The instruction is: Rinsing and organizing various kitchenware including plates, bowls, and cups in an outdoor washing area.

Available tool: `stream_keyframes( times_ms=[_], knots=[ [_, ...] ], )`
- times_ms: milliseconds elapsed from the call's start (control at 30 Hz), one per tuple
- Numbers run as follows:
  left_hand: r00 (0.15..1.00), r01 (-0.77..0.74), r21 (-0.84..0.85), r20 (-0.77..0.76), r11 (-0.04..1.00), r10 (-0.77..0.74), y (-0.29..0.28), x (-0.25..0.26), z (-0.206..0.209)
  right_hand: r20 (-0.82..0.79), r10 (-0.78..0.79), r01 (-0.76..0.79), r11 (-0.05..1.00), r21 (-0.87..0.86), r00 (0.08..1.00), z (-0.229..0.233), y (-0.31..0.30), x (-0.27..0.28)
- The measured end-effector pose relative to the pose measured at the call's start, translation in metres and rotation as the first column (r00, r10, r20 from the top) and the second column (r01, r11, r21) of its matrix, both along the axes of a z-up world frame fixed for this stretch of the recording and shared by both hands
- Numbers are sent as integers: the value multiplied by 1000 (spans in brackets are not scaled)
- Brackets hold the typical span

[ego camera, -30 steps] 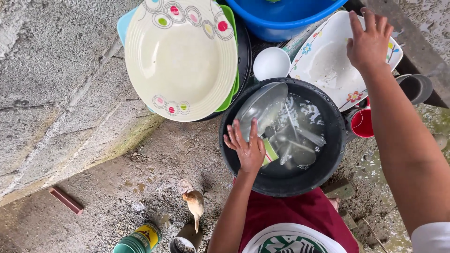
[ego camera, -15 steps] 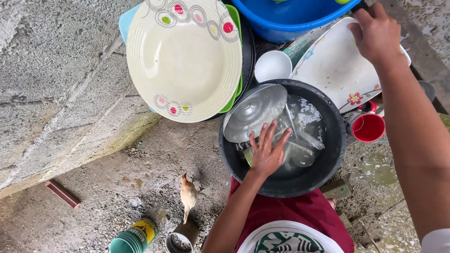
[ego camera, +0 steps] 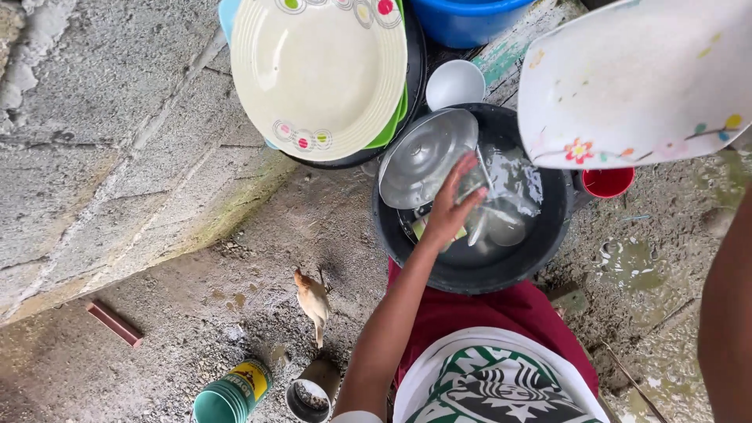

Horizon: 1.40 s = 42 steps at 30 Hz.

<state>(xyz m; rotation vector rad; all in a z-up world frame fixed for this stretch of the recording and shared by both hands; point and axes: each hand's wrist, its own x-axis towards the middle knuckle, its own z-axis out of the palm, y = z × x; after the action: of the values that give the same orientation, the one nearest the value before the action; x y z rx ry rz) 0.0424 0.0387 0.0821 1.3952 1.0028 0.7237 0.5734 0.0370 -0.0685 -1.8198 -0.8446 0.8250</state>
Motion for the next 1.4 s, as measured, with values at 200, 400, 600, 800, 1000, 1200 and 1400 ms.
stream_keyframes(
  times_ms=[200,400,600,800,1000,1200,1400],
  knots=[
    [859,138,-687,441,714,259,20,-36,-37,311,200,-285,923,258,929,104,-13,-217],
    [939,-91,-744,157,663,305,1,-84,-13,-312,199,-175,979,103,929,107,-18,-347],
    [853,-356,-672,49,649,519,-24,-57,49,-685,-363,338,924,-177,631,-34,-35,-365],
    [850,-405,-617,16,674,526,-22,-32,78,-993,-53,393,919,-9,101,63,-48,-415],
    [832,-435,-541,63,720,551,-6,-22,24,-633,461,-343,887,310,621,159,-68,-471],
    [838,-450,-513,41,731,544,14,-41,54,187,839,-858,511,55,511,139,-120,-414],
    [850,-446,-516,11,731,527,6,-33,112,-24,159,-156,983,100,987,3,-83,-362]
  ],
)
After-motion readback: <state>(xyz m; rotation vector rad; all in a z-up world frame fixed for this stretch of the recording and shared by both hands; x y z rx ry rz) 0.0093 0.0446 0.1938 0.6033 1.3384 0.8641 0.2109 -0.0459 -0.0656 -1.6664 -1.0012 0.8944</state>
